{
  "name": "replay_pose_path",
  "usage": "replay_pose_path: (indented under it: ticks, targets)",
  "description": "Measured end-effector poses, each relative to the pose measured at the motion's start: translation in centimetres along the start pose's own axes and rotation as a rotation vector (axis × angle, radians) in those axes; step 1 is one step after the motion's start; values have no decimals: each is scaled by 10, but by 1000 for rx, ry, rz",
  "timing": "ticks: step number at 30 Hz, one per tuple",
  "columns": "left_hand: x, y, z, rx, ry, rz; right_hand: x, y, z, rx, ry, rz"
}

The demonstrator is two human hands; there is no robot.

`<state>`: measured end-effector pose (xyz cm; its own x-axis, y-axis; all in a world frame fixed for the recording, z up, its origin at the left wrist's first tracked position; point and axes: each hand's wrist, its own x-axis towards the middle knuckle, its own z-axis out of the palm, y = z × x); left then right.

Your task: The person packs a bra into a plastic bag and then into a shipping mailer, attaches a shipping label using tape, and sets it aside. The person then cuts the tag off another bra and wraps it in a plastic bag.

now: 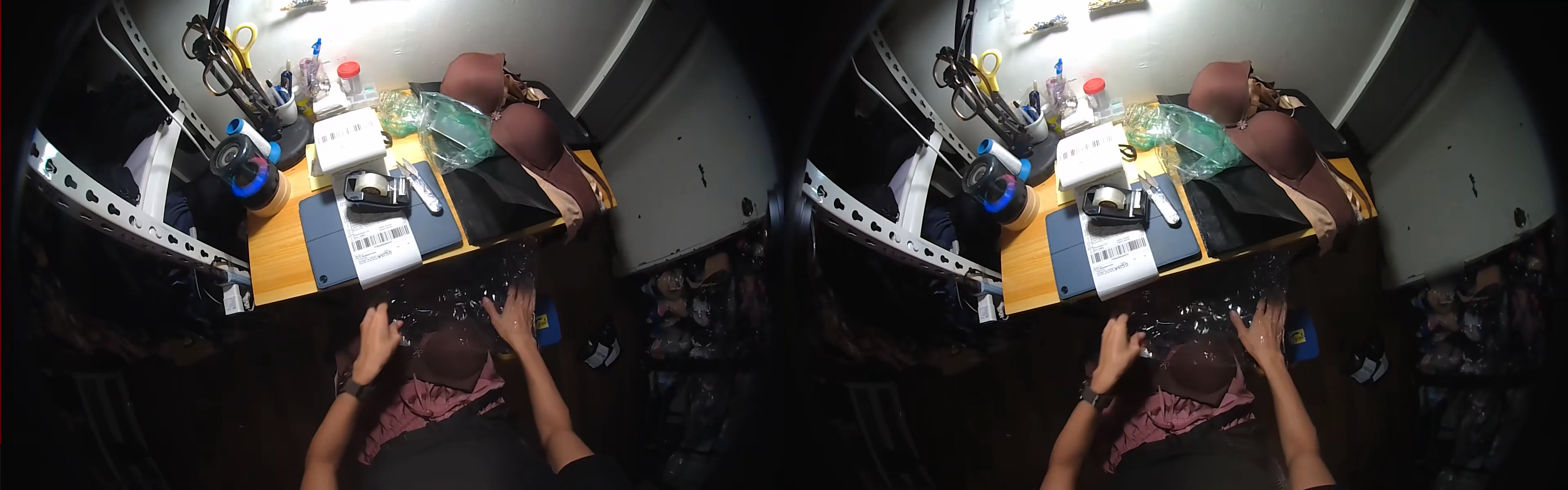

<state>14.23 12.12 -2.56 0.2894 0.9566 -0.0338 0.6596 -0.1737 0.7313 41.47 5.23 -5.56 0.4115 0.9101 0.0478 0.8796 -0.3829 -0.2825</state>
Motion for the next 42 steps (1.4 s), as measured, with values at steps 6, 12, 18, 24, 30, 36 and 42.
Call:
replay_pose_path:
  ticks: [6,12,18,24,30,36,42]
  targets:
    - [76,-10,23,-120,-543,-404,-26,-129,-52,573,-254,-637]
    - [83,13,9,64,-677,-328,1,-141,71,140,-748,-427]
    - [82,4,3,102,-672,-177,-17,-133,17,108,-1327,-525]
    - [75,-16,-4,131,-638,-90,2,-118,21,205,-1442,-786]
    - [45,-16,-16,261,-554,-6,40,-48,-134,832,-1558,-767]
    - [-6,18,-4,-47,-348,183,-30,26,-113,1618,-1794,173]
    - [-38,37,-14,-267,-223,182,-34,12,-26,1894,-1047,819]
